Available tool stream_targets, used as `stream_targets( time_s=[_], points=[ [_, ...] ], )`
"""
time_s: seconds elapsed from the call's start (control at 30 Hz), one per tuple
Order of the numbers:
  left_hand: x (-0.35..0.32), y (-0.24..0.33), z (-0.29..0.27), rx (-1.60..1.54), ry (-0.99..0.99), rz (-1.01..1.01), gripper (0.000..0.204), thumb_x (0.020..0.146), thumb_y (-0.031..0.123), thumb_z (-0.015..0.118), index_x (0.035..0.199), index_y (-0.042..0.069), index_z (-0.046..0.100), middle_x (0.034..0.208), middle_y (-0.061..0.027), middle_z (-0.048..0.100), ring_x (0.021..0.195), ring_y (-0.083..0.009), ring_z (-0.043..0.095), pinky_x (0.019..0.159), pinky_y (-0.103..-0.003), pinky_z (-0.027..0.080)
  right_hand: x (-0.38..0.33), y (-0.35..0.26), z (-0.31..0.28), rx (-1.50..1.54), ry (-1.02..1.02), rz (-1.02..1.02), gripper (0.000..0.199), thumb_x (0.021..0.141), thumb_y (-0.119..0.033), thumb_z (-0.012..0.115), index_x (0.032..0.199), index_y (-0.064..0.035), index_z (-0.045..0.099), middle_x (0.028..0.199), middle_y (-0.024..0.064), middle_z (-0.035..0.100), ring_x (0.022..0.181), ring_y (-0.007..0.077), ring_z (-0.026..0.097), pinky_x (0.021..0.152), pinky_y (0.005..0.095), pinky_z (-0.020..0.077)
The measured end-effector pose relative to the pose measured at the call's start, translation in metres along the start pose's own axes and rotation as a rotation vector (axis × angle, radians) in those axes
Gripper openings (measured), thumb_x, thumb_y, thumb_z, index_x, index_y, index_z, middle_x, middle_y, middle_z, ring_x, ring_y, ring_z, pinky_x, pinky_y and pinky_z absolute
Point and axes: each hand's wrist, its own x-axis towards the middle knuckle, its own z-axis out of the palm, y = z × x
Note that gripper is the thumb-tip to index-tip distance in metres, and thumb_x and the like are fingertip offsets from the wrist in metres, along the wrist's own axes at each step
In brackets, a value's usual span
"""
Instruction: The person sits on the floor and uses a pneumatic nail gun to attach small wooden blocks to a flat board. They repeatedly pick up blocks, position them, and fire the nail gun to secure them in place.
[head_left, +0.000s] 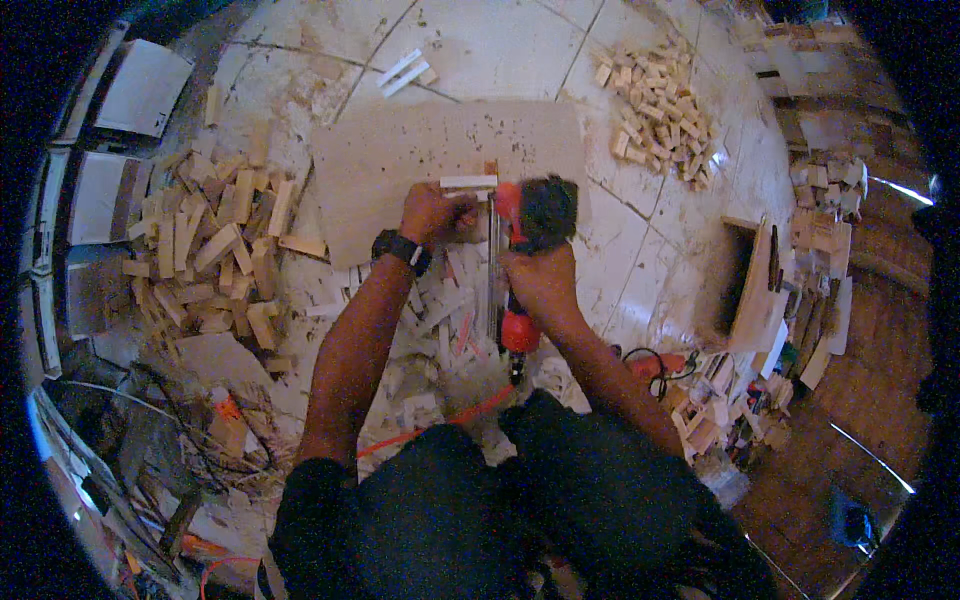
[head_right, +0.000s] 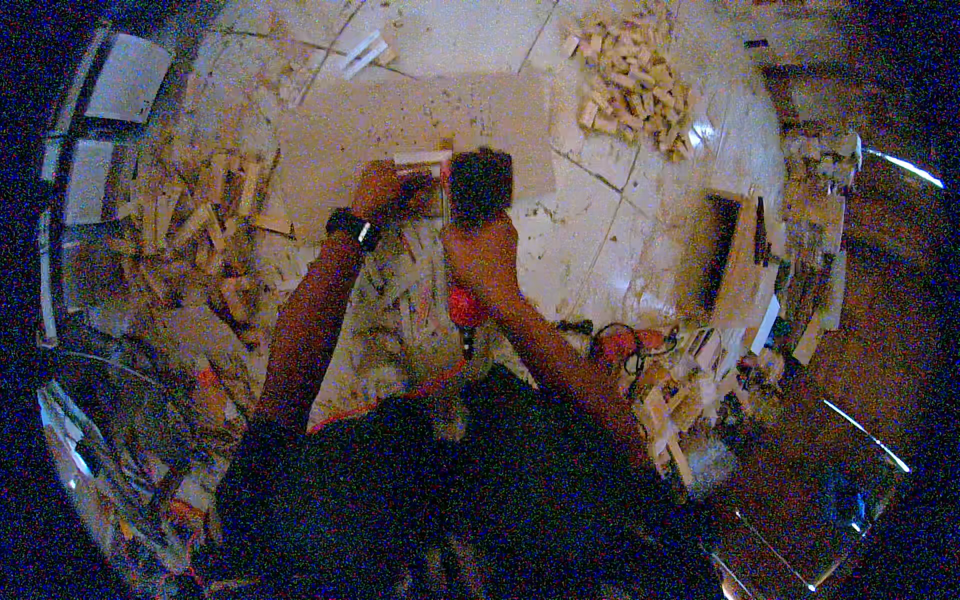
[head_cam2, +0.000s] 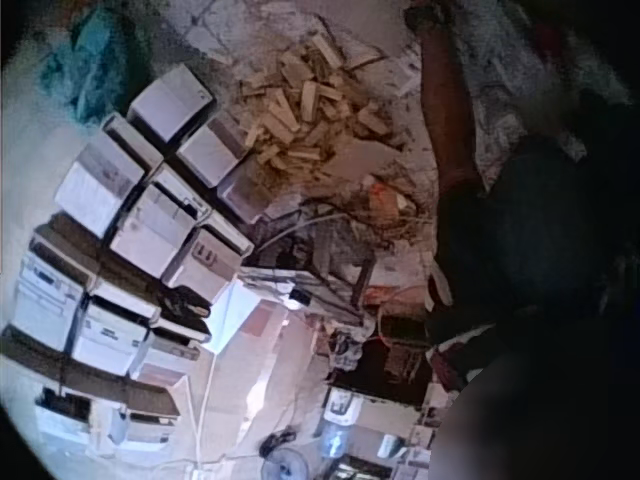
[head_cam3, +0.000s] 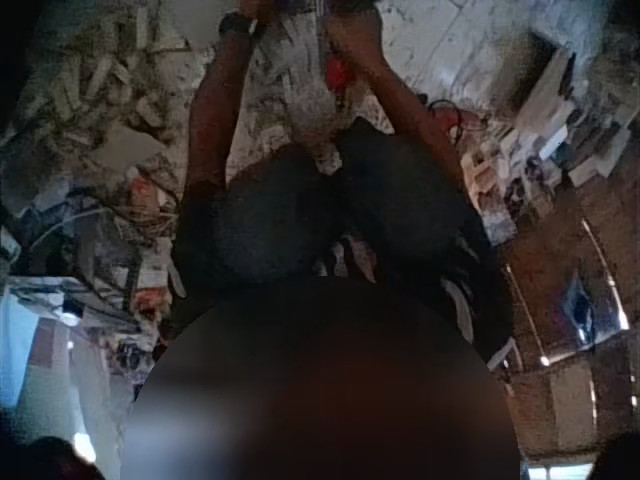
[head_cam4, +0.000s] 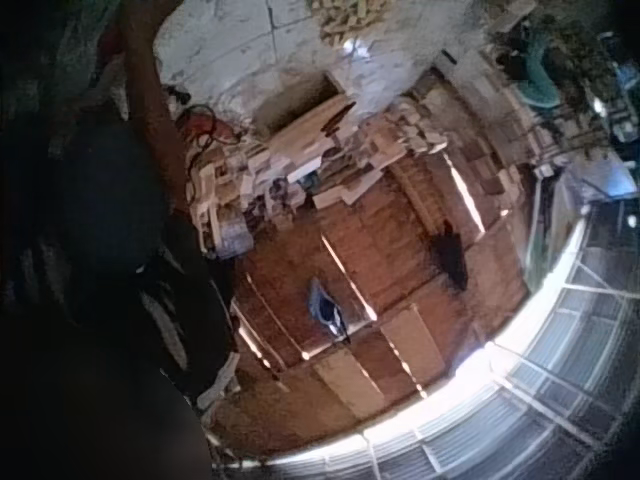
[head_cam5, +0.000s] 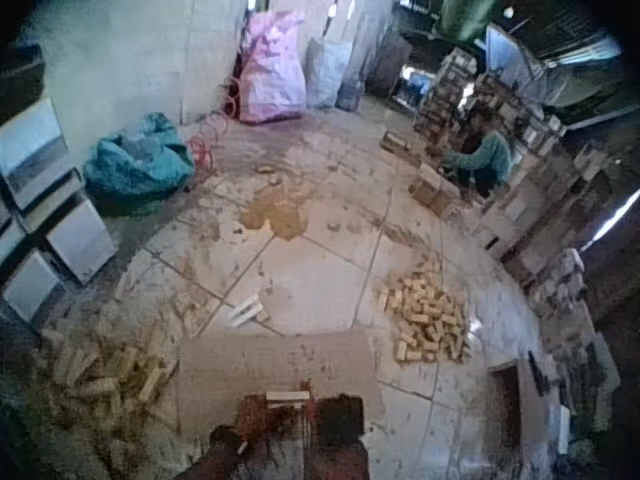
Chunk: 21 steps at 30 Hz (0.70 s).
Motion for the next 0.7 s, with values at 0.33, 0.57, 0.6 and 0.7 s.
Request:
stream_targets(
  time_s=[0.33,0.57,0.6,0.7],
  points=[
    [0.012,-0.013,-0.007,0.302,-0.083,0.064,0.033,0.087,0.035,0.054,0.08,0.005,0.067,0.063,-0.0096,0.065,0.053,-0.023,0.062,0.051,-0.036,0.05,-0.031,0.018,-0.076,0.554,0.217,0.206,0.033,0.073,0.001,0.064,0.105,-0.0029,0.059,0.075,0.0051,0.06,0.053,0.0152,0.058,0.048,0.0293,0.0513],
    [0.058,0.007,-0.057,0.222,0.143,0.59,0.024,0.086,0.022,0.061,0.092,-0.001,0.062,0.072,-0.0089,0.066,0.055,-0.016,0.062,0.052,-0.027,0.05,-0.039,0.041,-0.087,0.673,0.185,0.214,0.034,0.074,0.001,0.064,0.106,-0.0034,0.059,0.075,0.0052,0.06,0.053,0.014,0.057,0.048,0.0282,0.0507],
    [0.057,0.006,-0.057,0.065,0.168,0.466,0.025,0.087,0.024,0.061,0.093,0.0,0.061,0.073,-0.0093,0.066,0.057,-0.016,0.062,0.053,-0.028,0.05,-0.039,0.044,-0.088,0.675,0.192,0.213,0.034,0.073,0.001,0.064,0.107,-0.0034,0.059,0.075,0.0052,0.06,0.053,0.014,0.057,0.048,0.0283,0.0506],
    [0.026,-0.004,-0.041,0.57,0.316,0.227,0.029,0.083,0.027,0.063,0.1,0.005,0.06,0.08,-0.013,0.066,0.065,-0.0185,0.064,0.06,-0.032,0.051,-0.037,0.05,-0.092,0.667,0.196,0.187,0.035,0.073,0.001,0.065,0.107,-0.004,0.059,0.074,0.005,0.059,0.053,0.0143,0.057,0.048,0.0288,0.0505]
  ],
)
